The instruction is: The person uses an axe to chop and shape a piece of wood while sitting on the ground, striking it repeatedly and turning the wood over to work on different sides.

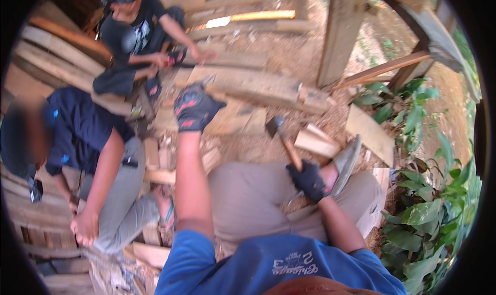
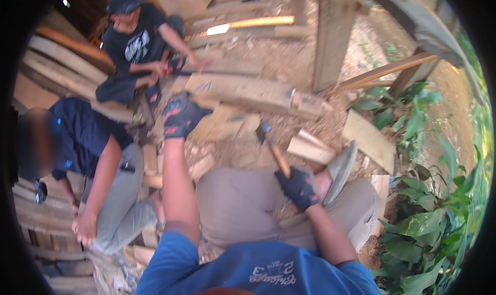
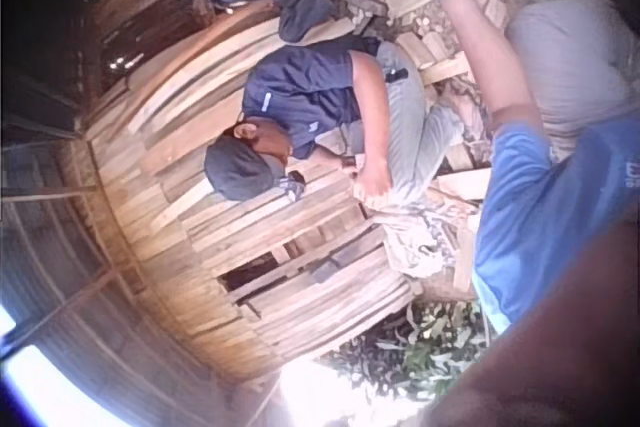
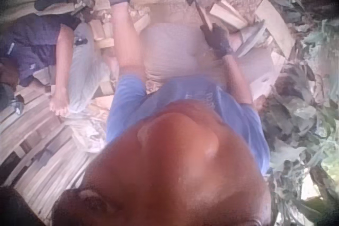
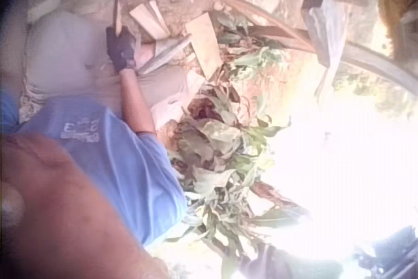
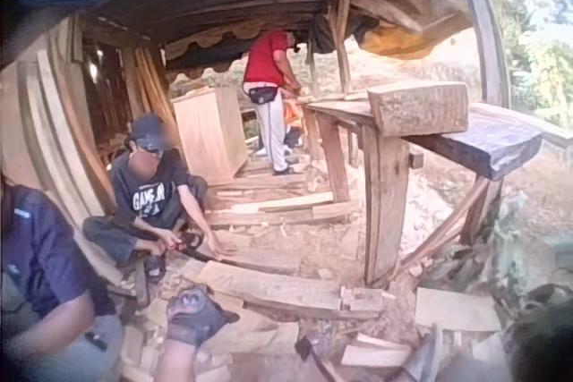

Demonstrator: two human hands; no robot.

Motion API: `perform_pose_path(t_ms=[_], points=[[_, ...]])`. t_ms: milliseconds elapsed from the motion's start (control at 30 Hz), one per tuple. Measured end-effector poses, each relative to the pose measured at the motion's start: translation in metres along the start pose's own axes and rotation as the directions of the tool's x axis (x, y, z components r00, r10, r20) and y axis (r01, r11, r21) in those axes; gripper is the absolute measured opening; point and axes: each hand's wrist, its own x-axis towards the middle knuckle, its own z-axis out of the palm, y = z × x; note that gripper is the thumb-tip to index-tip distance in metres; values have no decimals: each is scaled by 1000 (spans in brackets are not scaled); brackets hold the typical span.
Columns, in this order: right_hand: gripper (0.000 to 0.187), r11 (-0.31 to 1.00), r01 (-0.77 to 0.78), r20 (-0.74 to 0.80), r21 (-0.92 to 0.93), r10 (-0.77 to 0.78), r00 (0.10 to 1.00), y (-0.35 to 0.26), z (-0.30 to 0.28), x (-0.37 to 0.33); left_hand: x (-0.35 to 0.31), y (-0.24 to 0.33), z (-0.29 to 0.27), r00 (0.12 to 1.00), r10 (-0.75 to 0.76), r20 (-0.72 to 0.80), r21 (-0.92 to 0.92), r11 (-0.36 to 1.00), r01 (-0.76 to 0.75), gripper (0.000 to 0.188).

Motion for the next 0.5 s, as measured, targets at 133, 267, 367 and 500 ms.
perform_pose_path(t_ms=[133, 267, 367, 500], points=[[60, 981, 1, 57, -196, 11, 998, -10, -2, 0, 27, -8, 18, 994, 66, 82, 138, 988, -77, 91], [59, 988, -84, 115, -128, 99, 988, 1, -2, 7, 48, 16, 17, 985, -55, 165, 10, 998, 55, 97], [54, 993, -54, 82, -109, 64, 995, 6, 0, 11, 64, 5, 29, 985, -55, 164, -93, 993, 71, 95], [50, 980, 22, 31, -197, -16, 999, 23, 11, 18, 64, -11, 31, 987, 49, 150, -76, 996, -38, 91]])
